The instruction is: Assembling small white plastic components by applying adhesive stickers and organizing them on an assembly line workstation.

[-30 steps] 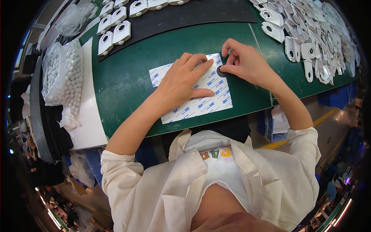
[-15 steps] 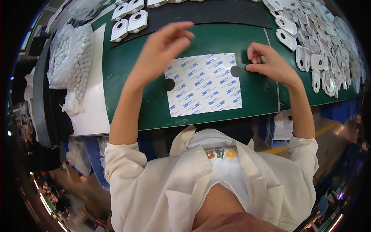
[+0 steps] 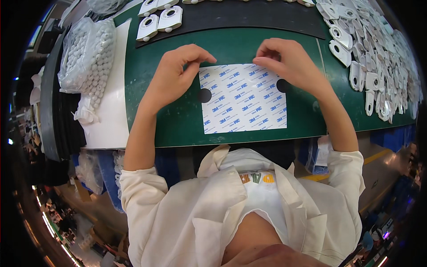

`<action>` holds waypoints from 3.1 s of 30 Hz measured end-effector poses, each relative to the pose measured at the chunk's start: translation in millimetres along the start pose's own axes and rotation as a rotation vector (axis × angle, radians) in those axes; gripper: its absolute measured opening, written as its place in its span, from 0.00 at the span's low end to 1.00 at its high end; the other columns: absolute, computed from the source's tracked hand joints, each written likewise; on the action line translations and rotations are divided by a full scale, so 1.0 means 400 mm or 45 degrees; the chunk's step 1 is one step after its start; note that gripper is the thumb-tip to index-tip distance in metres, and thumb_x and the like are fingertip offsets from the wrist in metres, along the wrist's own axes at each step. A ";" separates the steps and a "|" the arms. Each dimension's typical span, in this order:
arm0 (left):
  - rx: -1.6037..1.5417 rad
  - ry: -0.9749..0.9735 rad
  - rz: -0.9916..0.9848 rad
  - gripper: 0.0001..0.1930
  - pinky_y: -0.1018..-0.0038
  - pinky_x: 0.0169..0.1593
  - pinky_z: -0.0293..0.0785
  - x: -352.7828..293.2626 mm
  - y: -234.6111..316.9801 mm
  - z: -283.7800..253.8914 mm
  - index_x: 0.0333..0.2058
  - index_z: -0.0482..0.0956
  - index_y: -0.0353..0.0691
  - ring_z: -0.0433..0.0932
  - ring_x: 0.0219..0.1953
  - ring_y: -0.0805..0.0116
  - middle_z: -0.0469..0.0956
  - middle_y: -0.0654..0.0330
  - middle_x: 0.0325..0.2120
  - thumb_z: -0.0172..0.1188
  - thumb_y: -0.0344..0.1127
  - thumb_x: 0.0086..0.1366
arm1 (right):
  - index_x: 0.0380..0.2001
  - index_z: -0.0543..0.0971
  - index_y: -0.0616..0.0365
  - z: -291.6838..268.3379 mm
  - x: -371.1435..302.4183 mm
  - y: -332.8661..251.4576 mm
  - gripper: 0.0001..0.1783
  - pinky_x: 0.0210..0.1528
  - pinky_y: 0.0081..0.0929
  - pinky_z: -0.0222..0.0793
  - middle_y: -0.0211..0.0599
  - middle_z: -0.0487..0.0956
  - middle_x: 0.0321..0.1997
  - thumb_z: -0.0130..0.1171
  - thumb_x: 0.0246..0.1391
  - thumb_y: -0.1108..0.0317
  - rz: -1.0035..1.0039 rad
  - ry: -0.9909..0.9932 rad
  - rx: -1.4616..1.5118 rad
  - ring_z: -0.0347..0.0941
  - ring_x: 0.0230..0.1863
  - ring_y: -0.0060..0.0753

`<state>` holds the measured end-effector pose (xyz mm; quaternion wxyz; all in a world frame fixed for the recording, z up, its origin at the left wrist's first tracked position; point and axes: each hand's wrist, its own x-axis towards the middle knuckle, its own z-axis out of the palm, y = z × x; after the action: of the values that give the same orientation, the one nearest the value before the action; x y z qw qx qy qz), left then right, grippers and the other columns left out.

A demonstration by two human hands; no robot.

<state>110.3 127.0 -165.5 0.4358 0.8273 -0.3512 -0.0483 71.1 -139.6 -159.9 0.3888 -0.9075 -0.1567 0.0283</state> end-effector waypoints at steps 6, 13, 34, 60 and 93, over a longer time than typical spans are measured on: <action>0.164 0.103 -0.078 0.08 0.76 0.32 0.68 -0.013 0.016 0.005 0.34 0.77 0.36 0.73 0.28 0.66 0.75 0.58 0.29 0.53 0.23 0.56 | 0.26 0.75 0.58 0.051 0.037 -0.001 0.10 0.23 0.20 0.58 0.28 0.70 0.17 0.64 0.45 0.65 0.032 -0.006 -0.196 0.63 0.20 0.22; 0.196 -0.157 -0.169 0.12 0.70 0.41 0.69 -0.093 0.069 -0.013 0.37 0.76 0.38 0.72 0.37 0.59 0.72 0.57 0.33 0.61 0.27 0.52 | 0.31 0.76 0.58 0.075 0.006 0.008 0.05 0.31 0.23 0.66 0.33 0.72 0.29 0.57 0.48 0.74 -0.341 0.192 -0.110 0.67 0.29 0.29; 0.320 -0.180 0.062 0.06 0.70 0.38 0.70 -0.002 0.057 0.077 0.31 0.78 0.38 0.72 0.35 0.64 0.73 0.61 0.29 0.60 0.31 0.53 | 0.32 0.77 0.62 0.042 0.004 0.048 0.07 0.36 0.26 0.66 0.37 0.73 0.32 0.57 0.47 0.75 -0.283 0.092 -0.071 0.71 0.33 0.35; 0.364 -0.015 -0.068 0.08 0.69 0.39 0.69 -0.119 0.076 0.010 0.33 0.76 0.37 0.72 0.37 0.58 0.74 0.57 0.32 0.61 0.26 0.52 | 0.34 0.76 0.62 0.035 0.003 0.050 0.06 0.32 0.23 0.66 0.37 0.74 0.31 0.55 0.50 0.75 -0.258 0.250 -0.166 0.70 0.29 0.32; 0.674 2.154 -0.253 0.19 0.72 0.47 0.68 -0.484 -0.236 -0.480 0.47 0.61 0.29 0.70 0.42 0.62 0.68 0.50 0.42 0.52 0.25 0.57 | 0.39 0.76 0.60 0.026 0.022 0.070 0.10 0.31 0.18 0.64 0.33 0.75 0.30 0.55 0.52 0.75 -0.110 0.378 -0.084 0.67 0.27 0.22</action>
<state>90.1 414.9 -162.4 0.3376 0.6863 0.1618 0.6236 85.0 -147.8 -186.5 0.3786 -0.9063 -0.1373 -0.1281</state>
